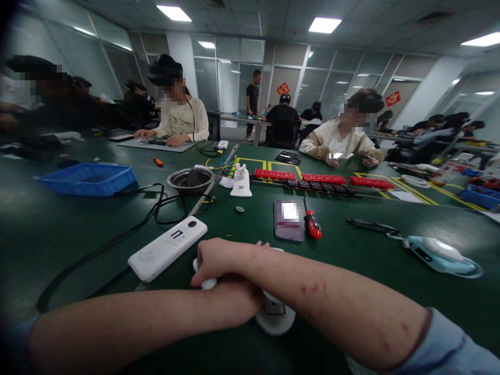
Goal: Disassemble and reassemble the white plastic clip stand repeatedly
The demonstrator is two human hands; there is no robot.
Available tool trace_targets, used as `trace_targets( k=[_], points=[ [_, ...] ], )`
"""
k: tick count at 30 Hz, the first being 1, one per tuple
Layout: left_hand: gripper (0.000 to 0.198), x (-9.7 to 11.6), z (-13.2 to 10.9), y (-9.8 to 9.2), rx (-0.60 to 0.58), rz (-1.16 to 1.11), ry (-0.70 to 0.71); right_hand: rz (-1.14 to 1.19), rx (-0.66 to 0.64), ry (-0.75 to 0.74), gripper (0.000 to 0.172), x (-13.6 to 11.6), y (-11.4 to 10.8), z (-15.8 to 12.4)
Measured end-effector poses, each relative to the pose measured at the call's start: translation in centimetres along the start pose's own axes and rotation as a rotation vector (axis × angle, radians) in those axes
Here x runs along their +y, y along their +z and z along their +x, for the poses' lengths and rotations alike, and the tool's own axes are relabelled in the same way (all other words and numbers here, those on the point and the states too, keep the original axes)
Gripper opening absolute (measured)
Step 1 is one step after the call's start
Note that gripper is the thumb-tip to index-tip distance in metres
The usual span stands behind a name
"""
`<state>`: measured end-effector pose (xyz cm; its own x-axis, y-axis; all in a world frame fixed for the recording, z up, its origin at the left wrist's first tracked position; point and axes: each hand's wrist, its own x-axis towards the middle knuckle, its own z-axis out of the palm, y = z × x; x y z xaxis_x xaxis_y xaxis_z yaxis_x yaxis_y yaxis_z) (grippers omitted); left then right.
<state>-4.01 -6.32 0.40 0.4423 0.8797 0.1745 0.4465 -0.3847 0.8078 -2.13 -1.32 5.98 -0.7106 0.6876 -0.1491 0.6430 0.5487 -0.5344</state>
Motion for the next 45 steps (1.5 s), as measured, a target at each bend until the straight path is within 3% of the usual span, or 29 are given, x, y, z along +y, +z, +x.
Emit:
trace_targets(
  k=[3,7,9,12,17,21,32,35,37,41,45],
  points=[
    [0.048,0.3,0.0,-0.5,-0.072,0.107,0.073,0.149,-0.012,0.089,0.036,0.7,-2.4,-1.3],
    [0.058,0.1,0.4,-1.2,-0.088,0.199,0.134,0.610,0.255,0.135,0.039,4.1,-6.5,-5.2],
    [0.058,-0.2,0.9,-1.4,-0.094,0.232,0.153,0.827,0.305,0.197,0.035,6.5,-7.2,-7.3],
    [0.056,-0.6,1.6,-1.7,-0.114,0.221,0.151,0.918,0.279,0.299,0.027,9.1,-6.4,-9.2],
    [0.062,-1.0,2.2,-1.6,-0.141,0.203,0.100,0.876,0.195,0.306,0.018,9.3,-4.1,-9.0],
    [0.059,-1.3,2.3,-1.6,-0.193,0.201,0.072,0.762,0.145,0.258,0.014,8.7,-3.9,-8.7],
    [0.060,-1.8,2.9,-1.9,-0.276,0.252,0.138,0.152,0.398,-0.174,0.017,8.3,-3.2,-10.0],
    [0.057,-1.7,2.9,-2.0,-0.287,0.265,0.143,0.133,0.462,-0.198,0.015,8.4,-3.0,-10.3],
    [0.056,-1.6,2.9,-2.0,-0.284,0.270,0.137,0.203,0.420,-0.221,0.010,8.7,-3.3,-10.3],
    [0.056,-1.6,2.9,-1.9,-0.270,0.252,0.147,0.452,0.346,-0.199,0.036,9.2,-3.6,-10.1],
    [0.061,-2.0,2.8,-1.7,-0.255,0.230,0.153,0.268,0.502,-0.161,0.023,8.7,-2.9,-9.7]
  ],
)
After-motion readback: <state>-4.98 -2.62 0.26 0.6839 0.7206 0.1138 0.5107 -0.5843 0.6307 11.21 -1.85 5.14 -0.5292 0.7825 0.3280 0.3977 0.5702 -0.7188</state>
